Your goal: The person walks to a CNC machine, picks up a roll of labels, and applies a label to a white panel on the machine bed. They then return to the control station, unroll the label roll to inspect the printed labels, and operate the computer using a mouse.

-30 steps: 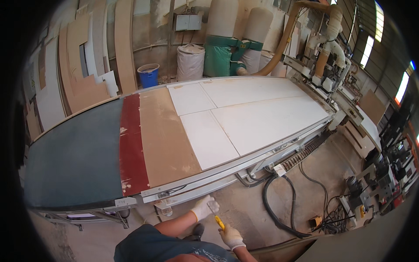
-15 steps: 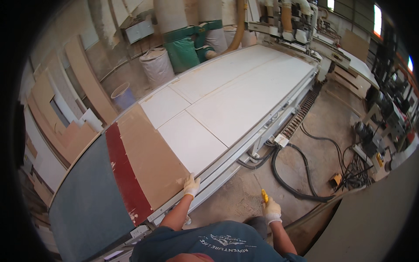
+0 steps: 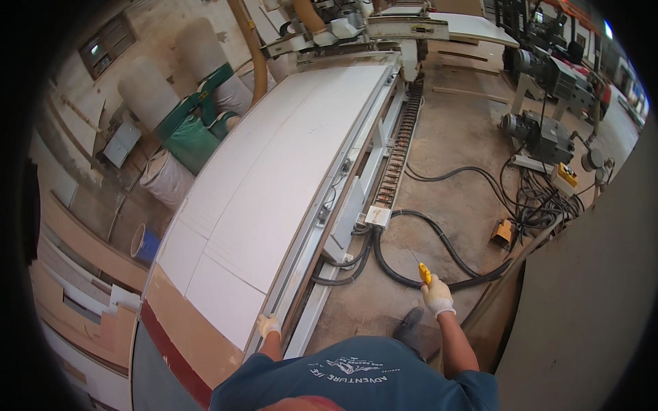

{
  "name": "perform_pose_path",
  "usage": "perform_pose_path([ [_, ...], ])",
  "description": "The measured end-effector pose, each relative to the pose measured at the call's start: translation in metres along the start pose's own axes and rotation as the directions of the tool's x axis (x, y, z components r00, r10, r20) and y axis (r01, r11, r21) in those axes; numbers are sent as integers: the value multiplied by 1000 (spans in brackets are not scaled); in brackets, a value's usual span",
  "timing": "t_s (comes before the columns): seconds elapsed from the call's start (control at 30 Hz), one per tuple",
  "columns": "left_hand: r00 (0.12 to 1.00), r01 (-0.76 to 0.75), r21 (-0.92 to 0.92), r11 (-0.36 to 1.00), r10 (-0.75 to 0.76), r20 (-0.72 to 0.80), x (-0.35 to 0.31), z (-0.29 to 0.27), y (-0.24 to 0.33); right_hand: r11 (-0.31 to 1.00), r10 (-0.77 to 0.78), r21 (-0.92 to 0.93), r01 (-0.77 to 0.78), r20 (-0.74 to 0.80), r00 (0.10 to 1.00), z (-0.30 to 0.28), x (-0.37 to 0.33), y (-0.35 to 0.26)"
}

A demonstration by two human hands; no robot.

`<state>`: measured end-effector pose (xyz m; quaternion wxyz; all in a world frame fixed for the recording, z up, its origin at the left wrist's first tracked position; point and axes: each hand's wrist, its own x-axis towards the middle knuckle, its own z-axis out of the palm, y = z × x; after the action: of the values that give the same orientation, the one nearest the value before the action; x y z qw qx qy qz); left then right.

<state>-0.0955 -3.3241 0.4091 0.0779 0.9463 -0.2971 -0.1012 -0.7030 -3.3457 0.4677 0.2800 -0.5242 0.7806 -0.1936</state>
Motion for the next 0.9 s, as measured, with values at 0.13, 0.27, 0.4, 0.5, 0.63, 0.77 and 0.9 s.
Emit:
perform_pose_path([
  [0.13, 999, -28, -117, 993, 32, 33, -11, 28, 75, 993, 61, 99, -58, -32, 998, -53, 45, 41],
  [0.27, 883, -79, -458, 886, 275, 380, -13, 80, 189, 963, 63, 228, -143, 325, 944, -77, 50, 40],
  [0.4, 531, 460, -602, 653, 342, 776, -64, 141, 325, 966, -143, 260, -20, 590, 794, -64, 48, 30],
  [0.5, 282, 486, -463, 741, 369, 886, -105, 172, 426, 891, -68, 384, -243, 641, 764, -61, 65, 67],
  [0.63, 318, 132, -463, 876, 405, 857, -119, 212, 517, 710, 610, 241, -661, 259, 749, -87, 94, 172],
  [0.77, 290, -23, -395, 918, 384, 876, -85, 269, 569, 467, 817, 132, -874, 313, 484, -97, 115, 217],
  [0.9, 335, -352, -93, 931, 218, 917, -17, 306, 594, 477, 708, 301, -826, 425, 563, -92, 162, 178],
])
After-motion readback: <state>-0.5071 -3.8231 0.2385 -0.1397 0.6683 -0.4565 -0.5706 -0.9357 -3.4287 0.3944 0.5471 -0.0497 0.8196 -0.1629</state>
